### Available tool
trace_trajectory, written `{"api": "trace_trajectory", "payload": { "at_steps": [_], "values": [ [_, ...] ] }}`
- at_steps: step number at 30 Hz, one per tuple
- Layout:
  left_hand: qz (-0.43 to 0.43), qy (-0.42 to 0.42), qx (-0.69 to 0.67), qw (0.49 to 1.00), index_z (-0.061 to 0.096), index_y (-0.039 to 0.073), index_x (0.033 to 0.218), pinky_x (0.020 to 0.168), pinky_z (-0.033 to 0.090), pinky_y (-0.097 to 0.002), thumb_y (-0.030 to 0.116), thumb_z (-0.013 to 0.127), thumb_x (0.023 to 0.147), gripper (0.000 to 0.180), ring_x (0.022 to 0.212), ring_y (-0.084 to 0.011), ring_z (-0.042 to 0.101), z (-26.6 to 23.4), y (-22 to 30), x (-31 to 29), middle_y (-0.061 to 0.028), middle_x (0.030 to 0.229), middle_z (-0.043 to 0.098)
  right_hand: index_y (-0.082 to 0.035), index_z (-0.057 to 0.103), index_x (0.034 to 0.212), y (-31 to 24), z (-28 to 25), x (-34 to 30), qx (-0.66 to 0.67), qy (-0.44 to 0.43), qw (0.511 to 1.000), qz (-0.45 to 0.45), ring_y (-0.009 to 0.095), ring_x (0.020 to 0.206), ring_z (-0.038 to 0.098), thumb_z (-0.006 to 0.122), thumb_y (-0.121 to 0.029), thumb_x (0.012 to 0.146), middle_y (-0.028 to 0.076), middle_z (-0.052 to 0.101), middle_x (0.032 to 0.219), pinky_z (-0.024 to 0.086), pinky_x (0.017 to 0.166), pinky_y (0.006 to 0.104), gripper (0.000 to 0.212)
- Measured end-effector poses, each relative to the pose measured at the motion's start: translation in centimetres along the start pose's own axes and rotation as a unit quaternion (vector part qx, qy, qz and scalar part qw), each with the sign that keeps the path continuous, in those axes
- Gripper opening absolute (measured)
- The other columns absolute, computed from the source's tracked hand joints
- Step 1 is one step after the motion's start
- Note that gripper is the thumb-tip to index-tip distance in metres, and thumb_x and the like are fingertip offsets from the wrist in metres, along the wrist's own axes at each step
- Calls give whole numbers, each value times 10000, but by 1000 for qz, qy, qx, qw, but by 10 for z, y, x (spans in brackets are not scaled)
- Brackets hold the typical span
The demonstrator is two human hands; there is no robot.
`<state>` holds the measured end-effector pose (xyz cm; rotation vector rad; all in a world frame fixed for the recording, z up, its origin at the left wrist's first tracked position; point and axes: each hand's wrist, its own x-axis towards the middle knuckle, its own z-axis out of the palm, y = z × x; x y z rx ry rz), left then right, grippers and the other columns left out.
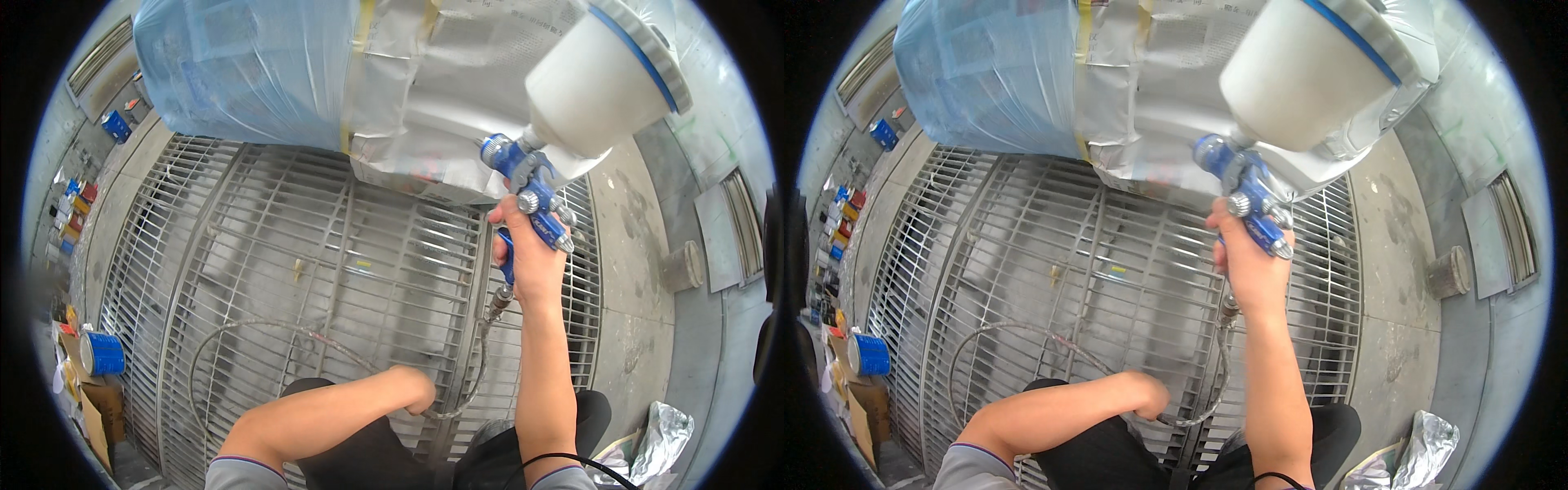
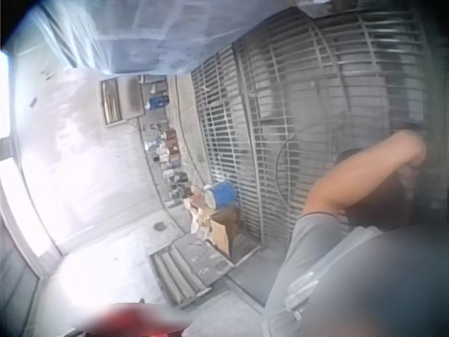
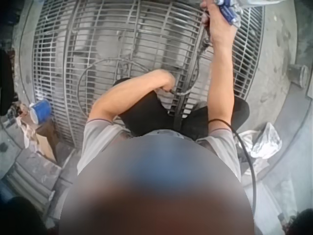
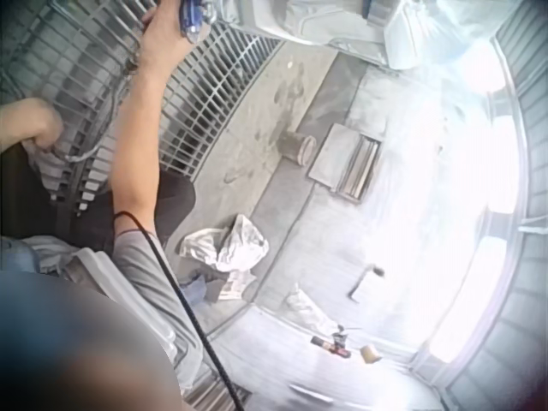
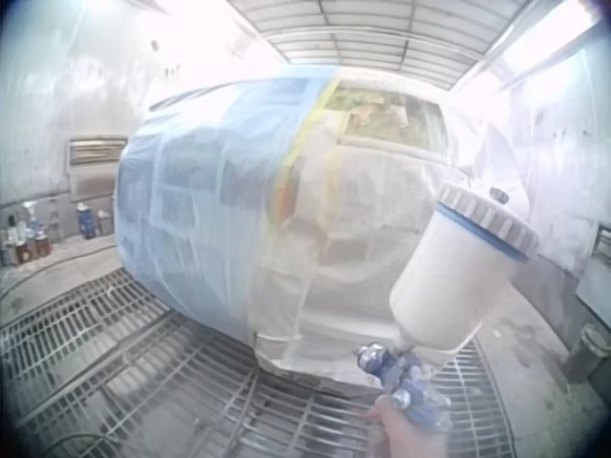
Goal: The person pours liquid from a can into a small cup, then into a spray gun container. They walk to a car covered with protective sheeting and spray paint the rear bumper area using the spray gun.
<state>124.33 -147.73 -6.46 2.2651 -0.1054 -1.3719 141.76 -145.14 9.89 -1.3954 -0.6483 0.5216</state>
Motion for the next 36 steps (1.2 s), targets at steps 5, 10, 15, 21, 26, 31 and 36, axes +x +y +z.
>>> {"api": "trace_trajectory", "payload": {
  "at_steps": [5, 10, 15, 21, 26, 31, 36],
  "values": [
    [8, -17, 7, 1000, 828, 42, 1132, 877, 592, -513, 305, 738, 954, 330, 1055, -364, 757, -1, 1, 16, -164, 1133, 806, -33, 747, 1054, 7, -44, 1, -11, 54, 998, 10, 90, 519, 580, 794, -241, 1000, 43, 712, 807, 435, 453, 260, 219],
    [-6, -45, 18, 999, 834, 110, 1143, 817, 600, -522, 161, 720, 905, 268, 1045, -337, 758, -10, 9, 28, -118, 1178, 798, -12, 665, 1364, 14, -89, 1, 18, 105, 994, -1, 93, 521, 539, 725, -203, 1043, 47, 690, 862, 428, 462, 256, 379],
    [-5, -19, 4, 1000, 815, 26, 1138, 888, 587, -524, 342, 739, 973, 364, 1058, -384, 748, -15, 12, 33, -174, 1107, 803, -20, 643, 1387, 26, -132, 8, 33, 146, 989, 7, 96, 529, 525, 724, -240, 1054, 34, 662, 869, 424, 468, 270, 407],
    [-32, -22, -10, 999, 808, 44, 1173, 890, 594, -518, 267, 707, 956, 327, 1102, -375, 746, -34, 26, 27, -163, 1191, 789, -65, 699, 1272, 44, -182, 21, 35, 219, 975, 25, 97, 529, 528, 719, -268, 1060, 28, 676, 886, 421, 450, 272, 294],
    [-50, -18, -3, 999, 812, 59, 1187, 863, 600, -524, 123, 671, 908, 320, 1129, -358, 748, -44, 32, 32, -147, 1244, 781, -64, 694, 1075, 62, -227, 28, 6, 301, 954, 18, 78, 529, 544, 724, -253, 1054, 37, 728, 928, 420, 430, 243, 193],
    [-16, -9, -24, 1000, 812, 29, 1150, 863, 599, -519, 205, 692, 931, 305, 1097, -378, 750, -48, 36, 39, -167, 1200, 787, -38, 635, 1401, 51, -211, 13, 62, 132, 989, 20, 98, 548, 552, 692, -243, 1077, 57, 718, 970, 440, 479, 261, 388],
    [8, -48, -16, 999, 771, 114, 1231, 909, 572, -547, 387, 681, 1019, 357, 1133, -392, 719, -57, 45, 47, -148, 1159, 778, -38, 583, 1448, 53, -222, 23, 58, 53, 997, 5, 103, 540, 541, 712, -276, 1064, 53, 687, 932, 435, 477, 282, 470]
  ]
}}
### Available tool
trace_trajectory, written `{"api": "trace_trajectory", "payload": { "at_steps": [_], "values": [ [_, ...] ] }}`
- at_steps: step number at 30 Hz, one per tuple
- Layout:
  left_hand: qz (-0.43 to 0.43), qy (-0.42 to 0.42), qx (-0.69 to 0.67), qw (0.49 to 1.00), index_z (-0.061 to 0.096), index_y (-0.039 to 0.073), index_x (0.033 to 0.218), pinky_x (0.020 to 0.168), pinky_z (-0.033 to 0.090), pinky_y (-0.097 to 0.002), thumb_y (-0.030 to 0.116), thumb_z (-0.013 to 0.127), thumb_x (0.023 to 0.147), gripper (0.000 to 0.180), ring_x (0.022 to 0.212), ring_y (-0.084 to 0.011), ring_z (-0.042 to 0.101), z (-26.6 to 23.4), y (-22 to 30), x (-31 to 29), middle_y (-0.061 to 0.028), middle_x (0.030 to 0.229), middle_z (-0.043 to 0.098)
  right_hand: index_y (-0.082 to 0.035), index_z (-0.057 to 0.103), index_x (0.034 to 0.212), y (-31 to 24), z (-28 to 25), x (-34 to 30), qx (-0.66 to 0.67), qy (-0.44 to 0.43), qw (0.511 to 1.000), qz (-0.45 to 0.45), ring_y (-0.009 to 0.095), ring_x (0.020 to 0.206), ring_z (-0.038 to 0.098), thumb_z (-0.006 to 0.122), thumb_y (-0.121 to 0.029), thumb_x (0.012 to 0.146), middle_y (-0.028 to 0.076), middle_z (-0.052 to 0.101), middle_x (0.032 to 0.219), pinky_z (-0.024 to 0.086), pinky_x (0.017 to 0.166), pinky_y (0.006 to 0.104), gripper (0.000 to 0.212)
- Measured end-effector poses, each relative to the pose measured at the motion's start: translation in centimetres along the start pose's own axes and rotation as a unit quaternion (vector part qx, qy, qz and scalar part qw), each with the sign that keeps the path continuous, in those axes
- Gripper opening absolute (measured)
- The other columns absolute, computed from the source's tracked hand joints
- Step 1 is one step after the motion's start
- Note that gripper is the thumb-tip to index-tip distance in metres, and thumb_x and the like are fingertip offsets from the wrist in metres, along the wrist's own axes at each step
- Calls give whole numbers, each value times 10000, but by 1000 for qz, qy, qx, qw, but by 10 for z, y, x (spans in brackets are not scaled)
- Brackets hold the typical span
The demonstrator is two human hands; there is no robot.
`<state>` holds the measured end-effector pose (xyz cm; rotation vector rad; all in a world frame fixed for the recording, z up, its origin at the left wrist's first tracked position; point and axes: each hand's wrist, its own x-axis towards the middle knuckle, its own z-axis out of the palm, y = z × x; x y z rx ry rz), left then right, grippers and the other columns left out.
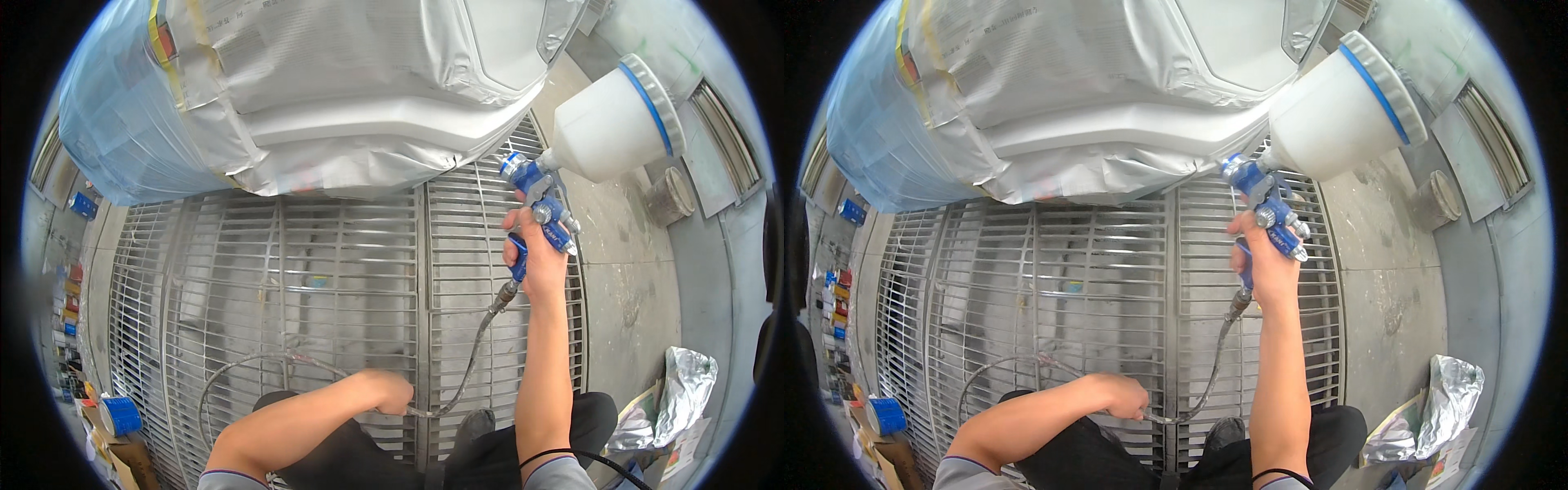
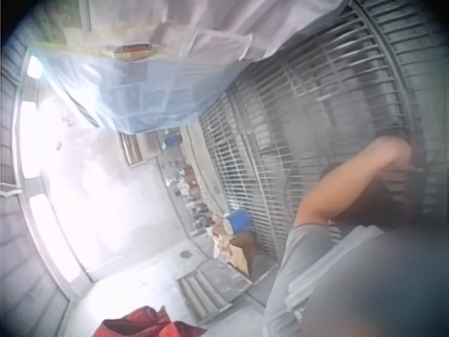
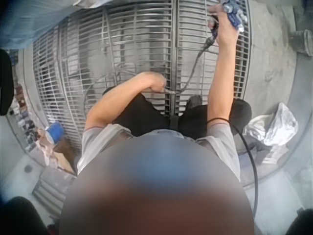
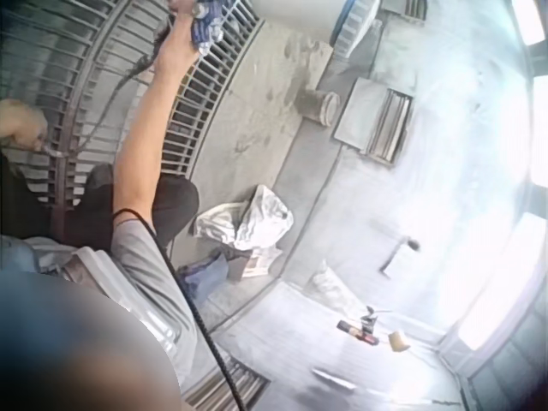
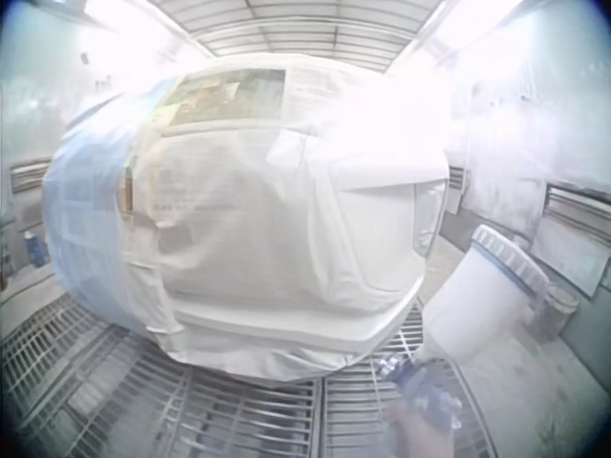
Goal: The person pours liquid from a can into a small cup, then into a spray gun container. They walk to a car covered with protective sheeting and spray paint the rear bumper area using the spray gun.
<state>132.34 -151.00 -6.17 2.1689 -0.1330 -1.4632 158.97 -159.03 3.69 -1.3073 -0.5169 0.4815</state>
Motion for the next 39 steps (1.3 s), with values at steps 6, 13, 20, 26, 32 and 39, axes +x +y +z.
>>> {"api": "trace_trajectory", "payload": {
  "at_steps": [6, 13, 20, 26, 32, 39],
  "values": [
    [-46, 14, 18, 999, 786, 68, 1190, 900, 584, -543, 377, 667, 1032, 367, 1119, -395, 729, 1, 6, -7, -150, 1182, 779, -11, 697, 834, 28, -39, 20, -100, 280, 953, -64, 81, 478, 520, 758, -210, 1017, 9, 628, 675, 391, 424, 257, 277],
    [-90, 1, 40, 995, 788, 59, 1220, 916, 599, -536, 358, 676, 1026, 374, 1168, -372, 729, 13, 6, -16, -140, 1236, 778, 4, 707, 876, 67, -18, -11, -80, 308, 948, -30, 77, 490, 539, 754, -199, 1021, 24, 665, 715, 392, 419, 265, 253],
    [-84, 0, 21, 996, 811, 71, 1193, 850, 607, -543, 183, 703, 942, 296, 1143, -355, 749, 28, -3, -29, -139, 1249, 782, 8, 709, 941, 51, 99, -66, -22, 120, 991, -59, 69, 550, 549, 733, -87, 1016, 4, 654, 720, 429, 509, 255, 123],
    [-89, 7, 4, 996, 829, 71, 1150, 791, 610, -526, 26, 737, 826, 340, 1099, -348, 764, 30, -6, -47, -134, 1220, 793, 11, 721, 966, 65, 169, -76, -85, -26, 987, -131, 49, 651, 526, 826, -107, 968, -13, 668, 733, 456, 598, 243, 158],
    [-84, 46, -21, 995, 835, 98, 1141, 781, 617, -495, 62, 785, 816, 331, 1056, -318, 777, 39, -17, -59, -93, 1182, 804, -7, 734, 1019, 68, 219, -71, -81, -160, 983, -44, 75, 623, 567, 809, -129, 977, 16, 691, 811, 453, 566, 258, 148],
    [-101, 66, -23, 992, 850, 144, 1130, 776, 647, -457, 144, 852, 817, 313, 997, -280, 797, 45, -26, -57, -54, 1112, 824, -28, 716, 986, 109, 193, -76, -70, 72, 993, -58, 62, 597, 547, 784, -192, 1012, 3, 682, 782, 417, 526, 250, 180]
  ]
}}
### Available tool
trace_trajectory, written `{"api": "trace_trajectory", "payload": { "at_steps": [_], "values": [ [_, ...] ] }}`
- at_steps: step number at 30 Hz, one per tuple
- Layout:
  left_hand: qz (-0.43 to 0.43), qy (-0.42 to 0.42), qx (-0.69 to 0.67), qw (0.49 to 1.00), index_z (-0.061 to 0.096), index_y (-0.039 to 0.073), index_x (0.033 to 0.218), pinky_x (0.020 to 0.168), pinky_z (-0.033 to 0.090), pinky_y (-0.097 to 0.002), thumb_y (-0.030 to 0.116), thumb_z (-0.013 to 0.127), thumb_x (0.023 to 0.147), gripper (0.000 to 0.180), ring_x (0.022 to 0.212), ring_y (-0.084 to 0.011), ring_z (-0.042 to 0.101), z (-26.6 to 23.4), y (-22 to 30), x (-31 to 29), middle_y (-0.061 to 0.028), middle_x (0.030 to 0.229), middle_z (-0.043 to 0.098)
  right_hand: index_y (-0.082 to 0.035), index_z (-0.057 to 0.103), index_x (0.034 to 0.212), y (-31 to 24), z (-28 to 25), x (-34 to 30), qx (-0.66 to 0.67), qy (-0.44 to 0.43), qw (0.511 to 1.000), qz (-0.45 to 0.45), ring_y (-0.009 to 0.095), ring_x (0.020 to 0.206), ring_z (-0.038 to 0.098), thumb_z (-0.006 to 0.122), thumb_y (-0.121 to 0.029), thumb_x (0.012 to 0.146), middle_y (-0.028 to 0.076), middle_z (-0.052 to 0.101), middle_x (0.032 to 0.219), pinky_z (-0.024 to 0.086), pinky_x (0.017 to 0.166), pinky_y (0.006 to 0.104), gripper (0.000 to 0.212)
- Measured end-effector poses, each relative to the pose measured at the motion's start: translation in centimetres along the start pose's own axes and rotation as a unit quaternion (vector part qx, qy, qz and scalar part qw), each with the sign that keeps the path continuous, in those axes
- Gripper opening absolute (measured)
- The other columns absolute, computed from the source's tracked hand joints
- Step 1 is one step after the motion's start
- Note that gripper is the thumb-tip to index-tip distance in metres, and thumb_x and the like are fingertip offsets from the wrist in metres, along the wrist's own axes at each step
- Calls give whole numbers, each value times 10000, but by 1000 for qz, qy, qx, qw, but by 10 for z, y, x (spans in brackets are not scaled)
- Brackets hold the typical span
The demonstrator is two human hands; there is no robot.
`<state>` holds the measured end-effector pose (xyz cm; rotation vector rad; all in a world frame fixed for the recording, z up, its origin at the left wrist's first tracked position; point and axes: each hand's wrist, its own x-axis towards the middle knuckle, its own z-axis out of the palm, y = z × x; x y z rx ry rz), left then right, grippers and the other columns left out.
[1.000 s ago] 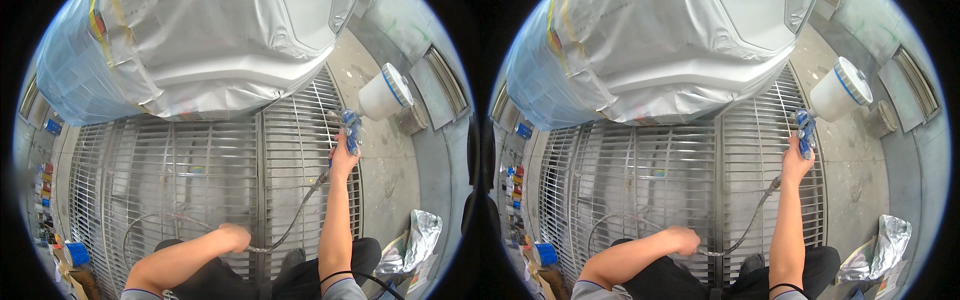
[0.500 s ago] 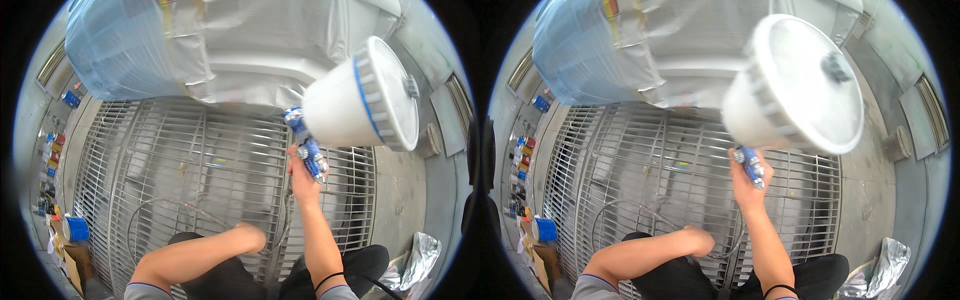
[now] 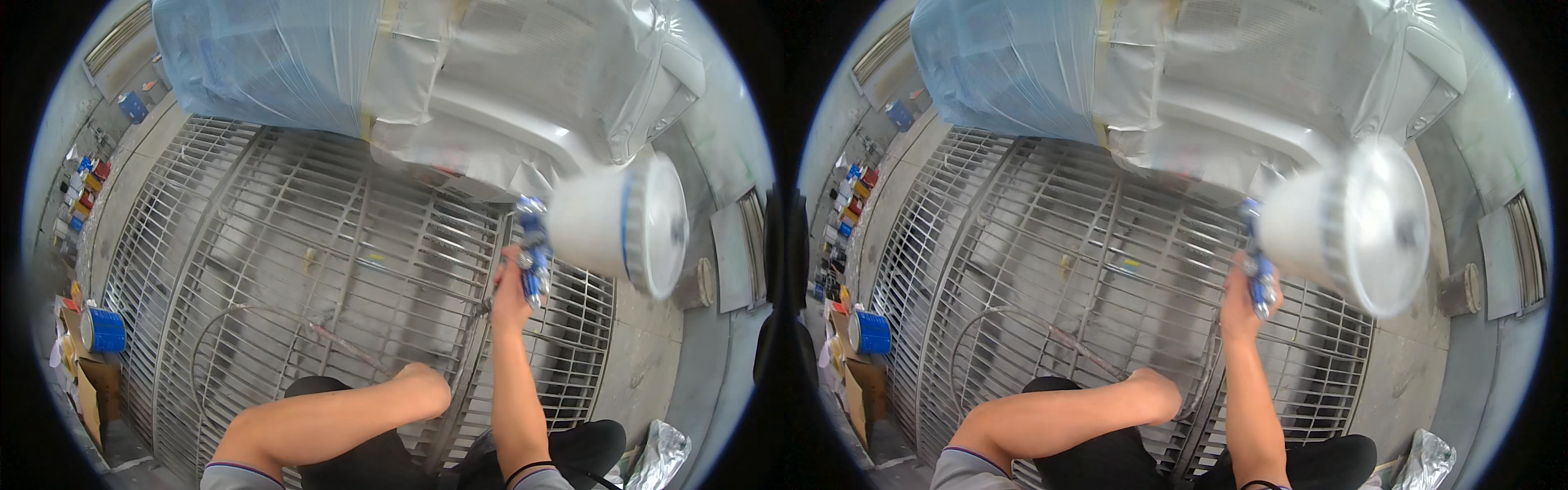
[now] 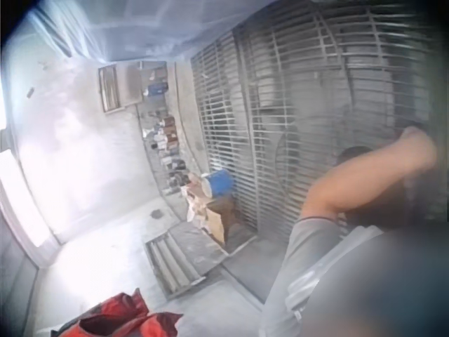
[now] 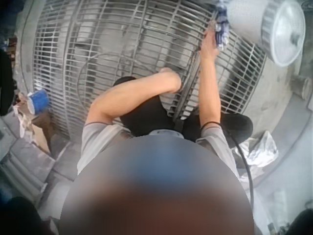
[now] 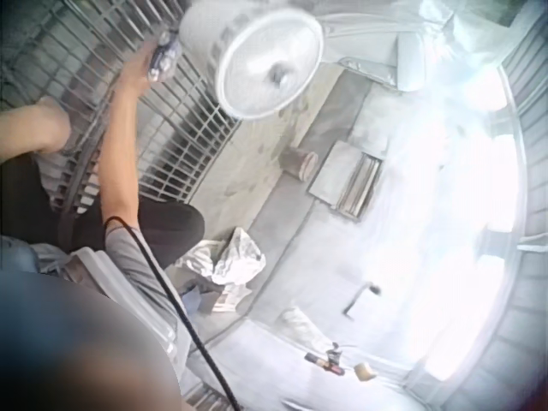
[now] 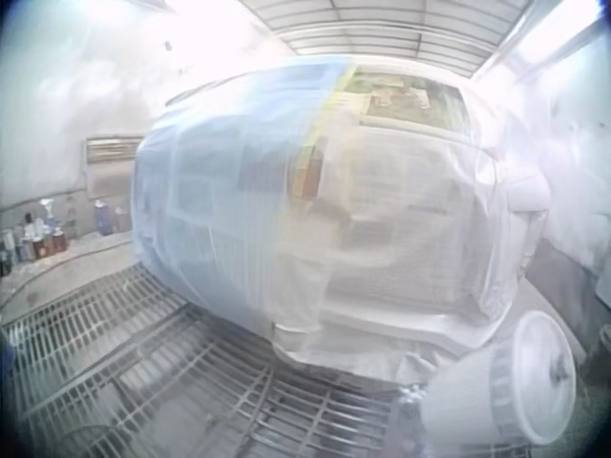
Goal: The person pours liquid from a can into a small cup, then into a spray gun container. They walk to a car covered with protective sheeting and spray paint the rear bumper area using the spray gun.
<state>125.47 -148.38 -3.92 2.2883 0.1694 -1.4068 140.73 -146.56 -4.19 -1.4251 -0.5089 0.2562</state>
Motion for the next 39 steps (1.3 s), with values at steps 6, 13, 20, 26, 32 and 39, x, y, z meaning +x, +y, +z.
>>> {"api": "trace_trajectory", "payload": {
  "at_steps": [6, 13, 20, 26, 32, 39],
  "values": [
    [57, 8, 21, 998, 841, 114, 1160, 770, 633, -479, 86, 826, 804, 358, 1038, -301, 790, -7, 3, -15, -76, 1180, 813, -32, 673, 1106, 17, -13, -20, 70, -89, 994, 15, 67, 600, 540, 683, -123, 1062, 29, 705, 950, 419, 528, 245, 102],
    [56, 22, -25, 998, 832, 79, 1168, 777, 626, -490, 37, 806, 794, 378, 1059, -320, 785, -11, 2, -19, -104, 1202, 806, -48, 665, 1060, 40, 9, -15, 2, -250, 968, -21, 87, 664, 550, 737, -262, 1055, 11, 649, 977, 438, 594, 247, 226],
    [59, 30, 1, 998, 836, 78, 1142, 765, 621, -485, 42, 781, 808, 340, 1070, -322, 781, -8, 4, -18, -110, 1203, 804, -38, 639, 1181, 25, -22, -4, 84, -126, 988, -11, 96, 630, 546, 714, -312, 1071, 17, 624, 918, 441, 568, 266, 305],
    [36, 26, 7, 999, 839, 107, 1153, 793, 636, -466, 74, 784, 848, 311, 1054, -317, 784, -14, 13, -21, -93, 1175, 811, -8, 478, 1470, 41, -74, 16, 158, -20, 987, -2, 125, 598, 538, 650, -257, 1104, 46, 630, 980, 461, 547, 305, 475],
    [36, 9, 26, 999, 836, 97, 1146, 798, 630, -466, 73, 779, 855, 298, 1060, -318, 781, -24, 23, -22, -94, 1187, 805, -115, 526, 1448, 66, -120, 41, 215, 61, 973, 52, 135, 584, 534, 613, -280, 1125, 34, 619, 958, 445, 528, 311, 373],
    [32, 25, 22, 999, 831, 57, 1102, 778, 626, -479, 30, 734, 833, 287, 1072, -350, 775, -30, 31, -16, -135, 1161, 803, -136, 639, 1296, 109, -180, 102, 171, 168, 966, 94, 132, 549, 548, 680, -316, 1091, 5, 635, 913, 435, 479, 287, 276]
  ]
}}
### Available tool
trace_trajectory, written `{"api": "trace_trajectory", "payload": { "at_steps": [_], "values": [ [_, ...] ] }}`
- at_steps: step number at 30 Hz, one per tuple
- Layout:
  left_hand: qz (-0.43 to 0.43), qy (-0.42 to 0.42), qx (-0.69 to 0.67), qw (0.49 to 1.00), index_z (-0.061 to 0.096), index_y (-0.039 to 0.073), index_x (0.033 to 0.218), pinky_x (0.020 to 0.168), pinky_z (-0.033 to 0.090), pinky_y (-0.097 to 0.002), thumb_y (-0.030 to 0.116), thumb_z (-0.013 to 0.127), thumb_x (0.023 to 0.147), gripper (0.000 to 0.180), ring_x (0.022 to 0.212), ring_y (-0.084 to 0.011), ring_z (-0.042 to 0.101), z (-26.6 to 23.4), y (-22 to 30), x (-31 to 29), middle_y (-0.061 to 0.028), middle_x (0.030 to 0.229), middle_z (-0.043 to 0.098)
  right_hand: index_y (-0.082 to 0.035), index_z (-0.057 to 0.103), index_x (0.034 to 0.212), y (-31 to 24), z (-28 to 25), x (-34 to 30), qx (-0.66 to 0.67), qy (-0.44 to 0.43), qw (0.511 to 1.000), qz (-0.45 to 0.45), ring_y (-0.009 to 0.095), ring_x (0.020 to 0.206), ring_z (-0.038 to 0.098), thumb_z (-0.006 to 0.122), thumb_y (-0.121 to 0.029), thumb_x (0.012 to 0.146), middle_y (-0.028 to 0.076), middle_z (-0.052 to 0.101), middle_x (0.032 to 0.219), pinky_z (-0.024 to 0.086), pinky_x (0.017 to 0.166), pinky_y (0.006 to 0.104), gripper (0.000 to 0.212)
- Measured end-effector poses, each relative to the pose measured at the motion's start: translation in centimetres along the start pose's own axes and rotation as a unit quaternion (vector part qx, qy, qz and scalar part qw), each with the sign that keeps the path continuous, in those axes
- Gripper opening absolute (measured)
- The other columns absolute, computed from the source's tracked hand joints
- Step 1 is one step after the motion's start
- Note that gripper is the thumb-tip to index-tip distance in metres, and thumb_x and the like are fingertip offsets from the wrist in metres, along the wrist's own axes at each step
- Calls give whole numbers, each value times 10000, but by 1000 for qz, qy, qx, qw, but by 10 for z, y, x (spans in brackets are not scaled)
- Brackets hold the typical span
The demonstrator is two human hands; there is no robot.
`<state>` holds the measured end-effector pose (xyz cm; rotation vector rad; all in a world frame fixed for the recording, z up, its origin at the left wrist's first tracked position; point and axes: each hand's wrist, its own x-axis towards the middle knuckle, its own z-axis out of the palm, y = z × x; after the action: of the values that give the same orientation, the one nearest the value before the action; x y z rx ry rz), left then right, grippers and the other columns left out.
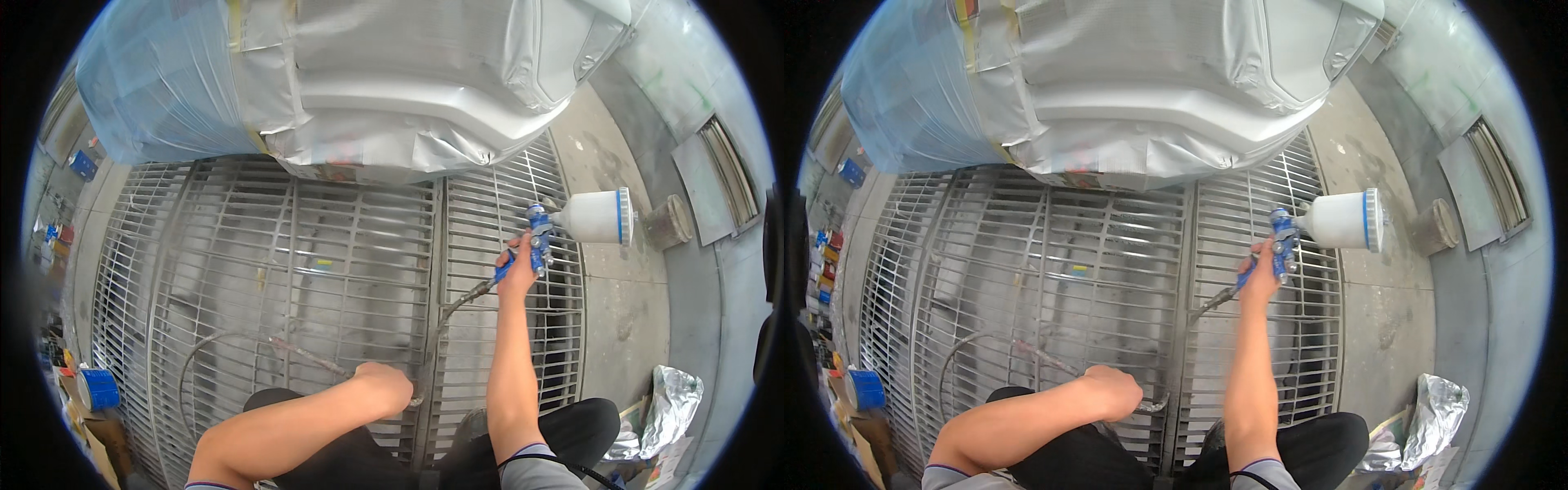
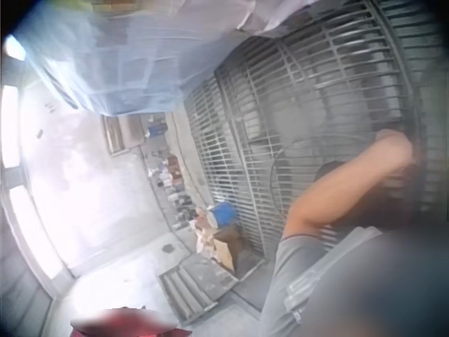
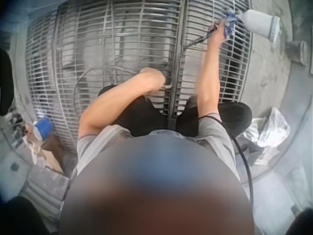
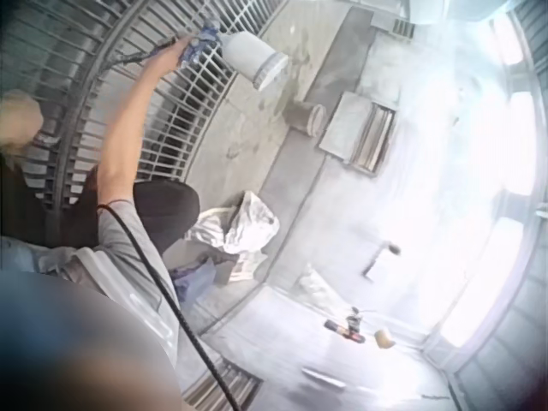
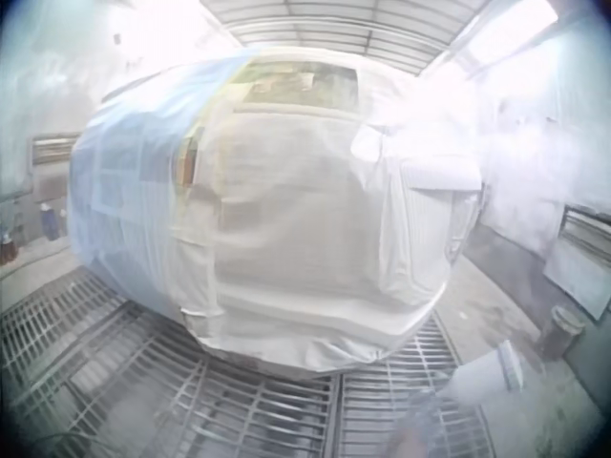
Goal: The person pours liquid from a can into a small cup, then into a spray gun container. They walk to a car covered with protective sheeting and spray paint the rear bumper area using the spray gun.
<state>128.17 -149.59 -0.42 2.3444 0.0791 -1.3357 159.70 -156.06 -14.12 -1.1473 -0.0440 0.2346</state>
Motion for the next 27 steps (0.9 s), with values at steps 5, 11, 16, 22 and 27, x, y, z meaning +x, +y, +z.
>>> {"api": "trace_trajectory", "payload": {
  "at_steps": [5, 11, 16, 22, 27],
  "values": [
    [-3, 14, 10, 1000, 827, 50, 1109, 779, 626, -501, 26, 716, 831, 301, 1092, -361, 771, 8, -2, 12, -145, 1175, 801, -126, 656, 1091, -33, -16, 20, -42, 86, 994, -54, 87, 533, 514, 692, -269, 1080, 27, 720, 986, 405, 429, 239, 148],
    [32, -32, 42, 998, 831, 61, 1137, 780, 625, -518, 37, 736, 825, 327, 1072, -354, 780, 11, 3, 31, -140, 1190, 804, -79, 616, 1187, -97, 11, -42, -42, 38, 997, -56, 94, 541, 502, 677, -228, 1086, 64, 707, 1080, 391, 445, 249, 190],
    [47, -47, 40, 997, 837, 66, 1136, 772, 629, -503, 56, 780, 812, 329, 1048, -336, 784, 10, 10, 24, -122, 1176, 809, -55, 585, 1426, -103, 31, -87, -91, 14, 994, -59, 98, 531, 488, 634, -192, 1102, 66, 672, 1042, 394, 459, 264, 355],
    [87, -61, 6, 994, 847, 99, 1134, 743, 632, -481, 77, 788, 823, 317, 1037, -311, 787, 37, -2, 17, -110, 1153, 814, -25, 535, 1520, -93, 82, -155, -114, -73, 989, -54, 86, 540, 504, 624, -178, 1107, 57, 673, 1025, 406, 464, 249, 450],
    [117, -54, -17, 991, 848, 90, 1120, 747, 632, -475, 77, 784, 819, 308, 1023, -314, 791, 43, -17, 3, -102, 1148, 818, -32, 650, 1164, -84, 142, -209, -137, -271, 952, -38, 89, 631, 580, 673, -227, 1093, 69, 702, 1038, 467, 553, 248, 209]
  ]
}}
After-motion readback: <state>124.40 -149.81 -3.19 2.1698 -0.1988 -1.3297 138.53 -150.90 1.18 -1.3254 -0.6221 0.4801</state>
